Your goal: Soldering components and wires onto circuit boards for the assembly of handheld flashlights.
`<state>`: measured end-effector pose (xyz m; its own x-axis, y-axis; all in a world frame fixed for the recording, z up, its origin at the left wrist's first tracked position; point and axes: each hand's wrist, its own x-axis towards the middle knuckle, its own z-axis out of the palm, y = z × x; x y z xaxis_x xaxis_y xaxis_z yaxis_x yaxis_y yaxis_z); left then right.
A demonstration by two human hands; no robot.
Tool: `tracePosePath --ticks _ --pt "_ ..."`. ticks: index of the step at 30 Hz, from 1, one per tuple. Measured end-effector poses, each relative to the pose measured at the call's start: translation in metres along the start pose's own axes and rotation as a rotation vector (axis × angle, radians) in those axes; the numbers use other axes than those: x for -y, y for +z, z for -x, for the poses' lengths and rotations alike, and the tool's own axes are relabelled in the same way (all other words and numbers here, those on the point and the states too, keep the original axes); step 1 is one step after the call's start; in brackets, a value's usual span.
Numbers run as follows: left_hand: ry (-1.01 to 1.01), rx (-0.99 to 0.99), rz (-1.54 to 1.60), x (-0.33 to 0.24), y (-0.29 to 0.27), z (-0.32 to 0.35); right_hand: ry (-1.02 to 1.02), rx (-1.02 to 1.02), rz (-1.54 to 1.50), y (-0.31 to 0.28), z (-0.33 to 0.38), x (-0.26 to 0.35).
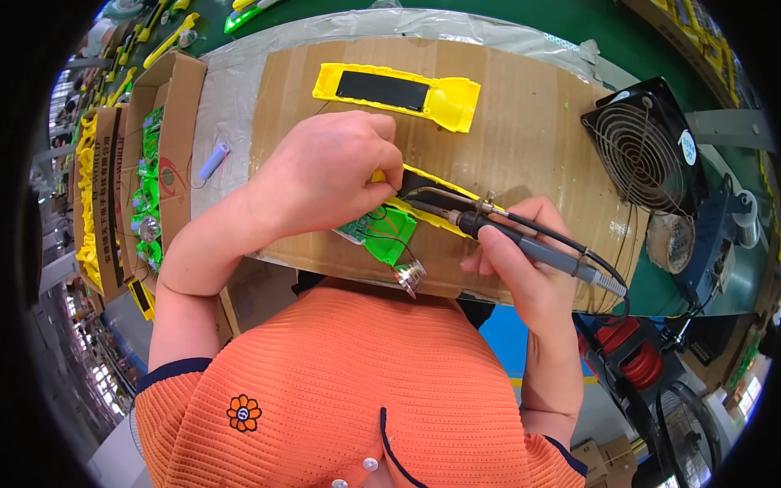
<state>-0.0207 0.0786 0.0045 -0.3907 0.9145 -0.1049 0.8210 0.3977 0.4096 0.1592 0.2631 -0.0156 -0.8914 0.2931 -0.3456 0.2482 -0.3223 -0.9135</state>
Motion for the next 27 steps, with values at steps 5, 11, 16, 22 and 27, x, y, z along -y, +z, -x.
tracePosePath --ticks 5,11,16,22,27 --pt "-0.013 -0.003 0.009 -0.001 -0.001 0.0 -0.005 -0.004 -0.01 0.0 0.0 0.001" --pt "-0.018 0.0 0.004 0.001 0.001 -0.001 -0.026 0.008 -0.037 -0.007 0.0 -0.003" --pt "-0.025 0.006 0.004 0.0 0.0 -0.001 -0.059 0.016 -0.087 -0.01 0.002 -0.004" --pt "-0.052 0.041 0.009 0.0 -0.002 -0.003 -0.097 -0.006 -0.126 -0.011 0.006 -0.002" --pt "-0.047 0.046 0.021 0.001 -0.003 -0.004 -0.131 -0.022 -0.151 -0.015 0.011 -0.003"
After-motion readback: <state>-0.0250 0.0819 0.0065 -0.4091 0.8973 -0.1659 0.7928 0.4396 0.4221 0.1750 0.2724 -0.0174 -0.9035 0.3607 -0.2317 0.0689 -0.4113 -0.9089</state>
